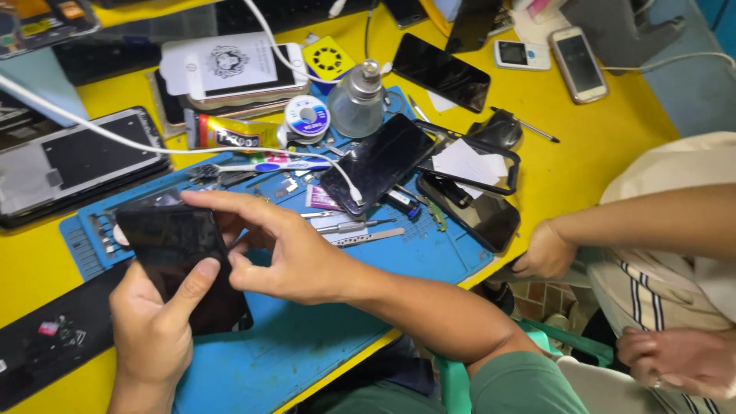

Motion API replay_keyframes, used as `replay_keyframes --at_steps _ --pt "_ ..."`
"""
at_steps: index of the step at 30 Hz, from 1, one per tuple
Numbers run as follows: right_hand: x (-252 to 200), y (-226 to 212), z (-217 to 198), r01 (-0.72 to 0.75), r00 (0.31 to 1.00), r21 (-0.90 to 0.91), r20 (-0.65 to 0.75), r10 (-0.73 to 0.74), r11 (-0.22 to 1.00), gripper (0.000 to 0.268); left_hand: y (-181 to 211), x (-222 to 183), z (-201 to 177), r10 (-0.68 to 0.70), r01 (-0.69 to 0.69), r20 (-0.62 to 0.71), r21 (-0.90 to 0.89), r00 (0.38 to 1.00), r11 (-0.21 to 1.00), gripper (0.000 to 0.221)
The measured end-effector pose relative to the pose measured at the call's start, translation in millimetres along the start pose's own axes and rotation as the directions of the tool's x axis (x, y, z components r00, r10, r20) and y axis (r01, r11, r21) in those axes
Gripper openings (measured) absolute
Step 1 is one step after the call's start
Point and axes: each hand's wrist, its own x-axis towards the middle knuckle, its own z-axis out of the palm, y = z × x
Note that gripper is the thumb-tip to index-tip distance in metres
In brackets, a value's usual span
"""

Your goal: The person disassembles a smartphone by prying open the back cover and removing the back glass. They then use a screwdriver to remove screws and tweezers to disconnect the battery connector and other internal components.

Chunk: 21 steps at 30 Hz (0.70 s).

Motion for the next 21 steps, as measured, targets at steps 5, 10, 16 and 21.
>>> replay_keyframes --at_steps 5,10,16,21 --pt "-1 7 6 0.078 0.994 -0.066 -0.071 -0.082 0.995 0.064 -13 2 -4 -0.006 0.006 -0.013 -0.034 1.000 0.999 0.043" --pt "0 12 2 0.102 0.985 -0.038 -0.139 -0.106 0.994 0.048 -12 1 -7 -0.060 0.059 0.002 0.082 0.998 0.995 0.039" --pt "4 22 -4 0.081 0.970 -0.069 -0.225 -0.094 0.994 0.037 -18 5 -11 -0.086 0.081 0.024 0.172 0.996 0.982 0.039" --pt "8 34 -13 0.172 0.943 0.016 -0.292 -0.160 0.985 0.027 -27 7 -17 0.095 -0.093 0.108 -0.027 0.990 0.995 0.027"
